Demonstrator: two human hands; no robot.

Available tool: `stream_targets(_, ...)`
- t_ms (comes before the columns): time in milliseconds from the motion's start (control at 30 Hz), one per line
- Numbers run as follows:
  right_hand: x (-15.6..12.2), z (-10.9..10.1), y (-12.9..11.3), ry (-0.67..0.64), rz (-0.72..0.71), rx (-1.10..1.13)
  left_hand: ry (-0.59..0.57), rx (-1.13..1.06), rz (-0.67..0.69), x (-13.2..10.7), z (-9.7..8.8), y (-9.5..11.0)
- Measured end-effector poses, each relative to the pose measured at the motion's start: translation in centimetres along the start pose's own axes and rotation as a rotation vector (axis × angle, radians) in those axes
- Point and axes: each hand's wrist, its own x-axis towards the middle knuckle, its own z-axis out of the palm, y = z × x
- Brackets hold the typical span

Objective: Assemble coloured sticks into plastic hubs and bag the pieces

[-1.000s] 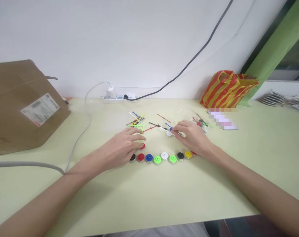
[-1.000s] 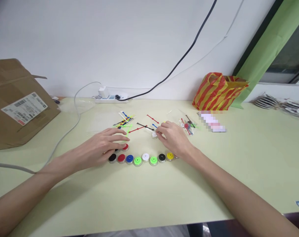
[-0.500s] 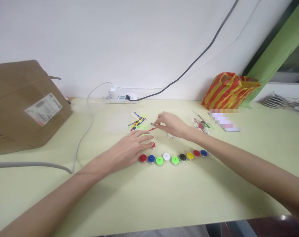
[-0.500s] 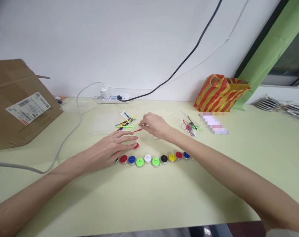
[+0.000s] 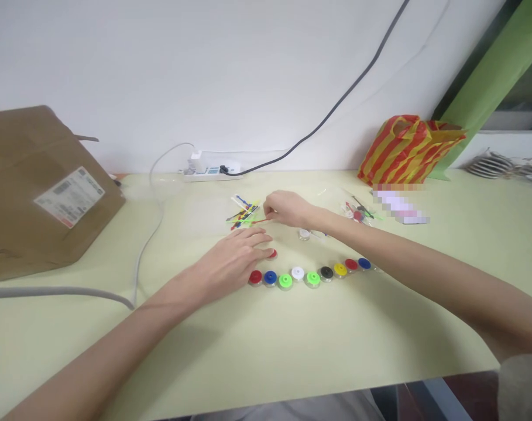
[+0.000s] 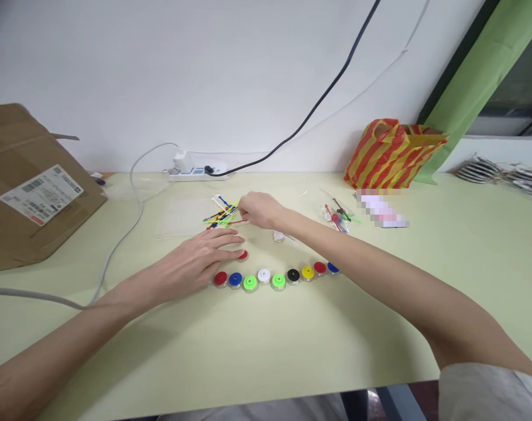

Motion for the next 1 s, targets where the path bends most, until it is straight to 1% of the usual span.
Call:
stream_targets(67, -0.1, -0.2, 0.3, 0.057, 0.004, 0.065, -0.018, -0.006, -0.011, 0.0, -0.1, 0.0)
stream_targets(167, -0.3, -0.3, 0.7, 0.162, 0.012, 0.242, -0.022, -0.019, -0.01, 0.0, -0.1, 0.1)
stream_targets(333, -0.7, -0.6, 0.8, 0.426, 0.075, 0.603, -0.008, -0.071, -0.007, -0.2, 0.0, 0.1)
stream_targets(467, -0.8, -1.4, 0.1, 0.523, 0.119, 0.931, -0.025, -0.122, -0.037, -0.5, -0.2, 0.1)
stream_targets(533, -1.1, -1.8, -0.4, 0.531, 0.12, 0.997, -0.051, -0.133, -0.059, -0.7, -0.2, 0.0)
stream_targets(600, -1.8, -2.1, -1.0, 0.497, 0.097, 0.989, -0.08, -0.124, -0.071, -0.8, -0.3, 0.0)
stream_targets(700, -3.9, -2.4, -2.3, 0.405, 0.048, 0.939, -0.11, -0.103, -0.073, -0.9, -0.3, -0.1)
stream_targets(767, -5.8, -2.4, -3.3, 0.37, 0.037, 0.921, -0.116, -0.098, -0.067, -1.0, -0.3, -0.2)
stream_targets(833, -7.7, -2.2, -4.2, 0.364, 0.052, 0.915, -0.119, -0.092, -0.054, -1.0, -0.4, -0.2)
stream_targets(900, -9.4, -1.9, -4.8, 0.365, 0.097, 0.905, -0.115, -0.084, -0.038, -1.1, -0.4, -0.2)
stream_targets(1000, -10.9, -1.1, -4.9, 0.382, 0.183, 0.833, -0.083, -0.063, -0.02, -1.1, -0.3, -0.2)
